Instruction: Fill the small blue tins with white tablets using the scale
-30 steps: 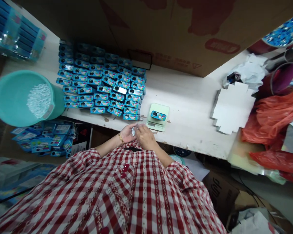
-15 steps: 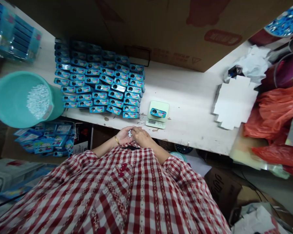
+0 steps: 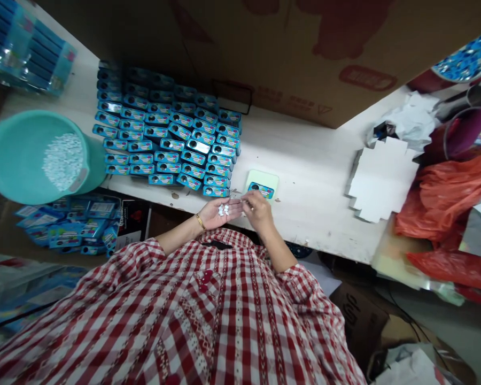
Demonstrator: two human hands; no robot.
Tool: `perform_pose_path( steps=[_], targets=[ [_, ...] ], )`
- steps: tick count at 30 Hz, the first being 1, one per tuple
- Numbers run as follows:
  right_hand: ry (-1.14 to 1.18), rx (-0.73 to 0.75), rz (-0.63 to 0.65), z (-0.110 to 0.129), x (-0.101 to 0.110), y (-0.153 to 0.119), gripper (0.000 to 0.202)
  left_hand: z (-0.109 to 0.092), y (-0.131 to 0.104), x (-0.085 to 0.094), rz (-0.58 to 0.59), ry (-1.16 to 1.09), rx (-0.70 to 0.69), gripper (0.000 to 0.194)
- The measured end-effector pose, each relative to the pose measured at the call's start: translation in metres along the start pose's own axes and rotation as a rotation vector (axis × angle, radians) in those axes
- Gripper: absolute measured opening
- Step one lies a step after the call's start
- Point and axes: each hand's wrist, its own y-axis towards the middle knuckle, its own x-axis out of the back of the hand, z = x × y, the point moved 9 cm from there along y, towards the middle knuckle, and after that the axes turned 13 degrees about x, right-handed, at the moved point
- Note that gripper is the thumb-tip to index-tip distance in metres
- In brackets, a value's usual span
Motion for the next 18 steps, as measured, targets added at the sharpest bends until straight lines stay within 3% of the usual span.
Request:
perform_pose_path(
  steps=[3,8,11,15,17,18],
  targets=[
    [-0.135,-0.012,-0.013,-0.02,0.016,0.011,0.017,-0.005,0.0,-0.002,-0.007,0.011,-0.002,0.029],
    [-0.264,0.012,0.018,-0.033,0.014,0.014,0.019,-0.004,-0.004,0.012,-0.012,-0.018,-0.019,0.029],
    [-0.265,0.028,-0.016,-0.029,0.019,0.014,0.019,-0.002,-0.006,0.021,-0.036,-0.033,-0.028,0.029],
    [-0.304,0.008,-0.136,-0.017,0.043,0.008,0.022,-0.003,-0.013,0.032,-0.075,-0.052,-0.036,0.029],
    [-0.296,0.0,-0.123,-0.009,0.039,0.0,0.023,-0.004,-0.018,0.041,-0.102,-0.064,-0.042,0.028],
    [-0.273,0.007,-0.059,-0.005,0.028,-0.005,0.023,-0.005,-0.022,0.048,-0.131,-0.072,-0.05,0.027]
  ],
)
